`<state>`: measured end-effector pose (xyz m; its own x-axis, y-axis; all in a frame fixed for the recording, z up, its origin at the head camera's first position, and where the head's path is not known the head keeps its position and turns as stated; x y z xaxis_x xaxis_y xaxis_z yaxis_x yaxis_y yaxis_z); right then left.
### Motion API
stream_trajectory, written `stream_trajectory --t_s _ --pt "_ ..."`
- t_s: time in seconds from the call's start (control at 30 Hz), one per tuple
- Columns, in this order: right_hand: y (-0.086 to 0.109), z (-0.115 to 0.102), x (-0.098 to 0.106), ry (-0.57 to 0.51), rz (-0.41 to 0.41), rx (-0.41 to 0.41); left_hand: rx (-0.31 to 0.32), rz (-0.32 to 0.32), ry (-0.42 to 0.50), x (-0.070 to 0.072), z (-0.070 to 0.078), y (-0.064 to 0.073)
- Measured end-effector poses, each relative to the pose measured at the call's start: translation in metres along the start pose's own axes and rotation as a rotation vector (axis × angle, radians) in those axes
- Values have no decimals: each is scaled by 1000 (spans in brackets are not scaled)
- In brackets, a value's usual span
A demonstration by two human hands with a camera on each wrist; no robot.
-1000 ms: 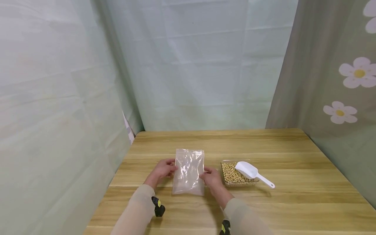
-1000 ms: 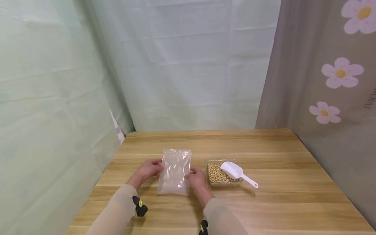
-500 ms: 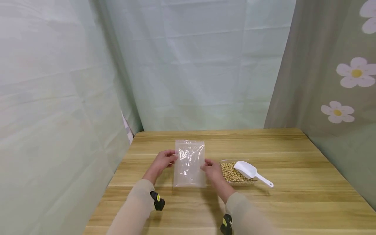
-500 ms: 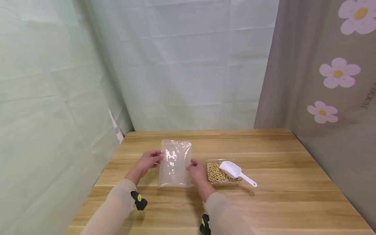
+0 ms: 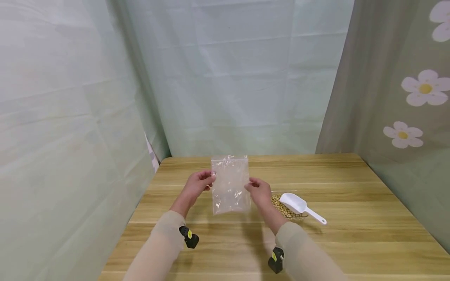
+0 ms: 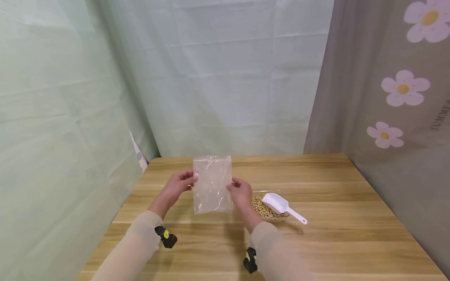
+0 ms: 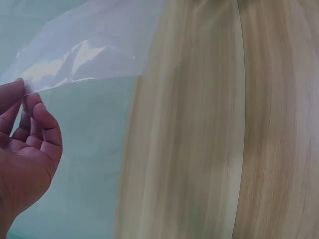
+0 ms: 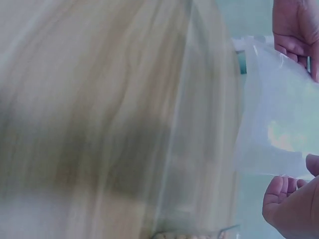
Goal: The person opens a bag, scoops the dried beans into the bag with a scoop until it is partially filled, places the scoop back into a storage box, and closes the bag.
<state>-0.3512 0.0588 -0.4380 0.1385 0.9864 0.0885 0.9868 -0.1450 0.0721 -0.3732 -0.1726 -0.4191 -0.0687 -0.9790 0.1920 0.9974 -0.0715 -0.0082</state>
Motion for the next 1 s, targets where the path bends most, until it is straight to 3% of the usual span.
stream_trajectory --t_s 0.3,0.63,0.87,1.0 --pt "-6 -10 6 -2 2 -7 -126 108 64 -13 9 3" --pt "-7 -27 3 3 -62 27 -391 218 -22 -33 10 24" --pt "-8 -38 2 -36 -108 36 -325 194 -63 -53 7 35" --pt "-10 -42 2 -63 -120 32 -321 164 -85 -64 10 42"
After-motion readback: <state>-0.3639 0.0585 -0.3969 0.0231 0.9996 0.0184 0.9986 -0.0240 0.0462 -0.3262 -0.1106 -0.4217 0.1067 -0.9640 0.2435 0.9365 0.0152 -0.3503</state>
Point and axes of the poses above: each hand's wrist, its own y-axis away from the middle knuckle, its own x-axis out of the back of the hand, z = x × y, the point moved 8 cm from there along -y, towards the middle knuckle, and after that the axes turned 2 degrees about -y, right-handed, at the moved point
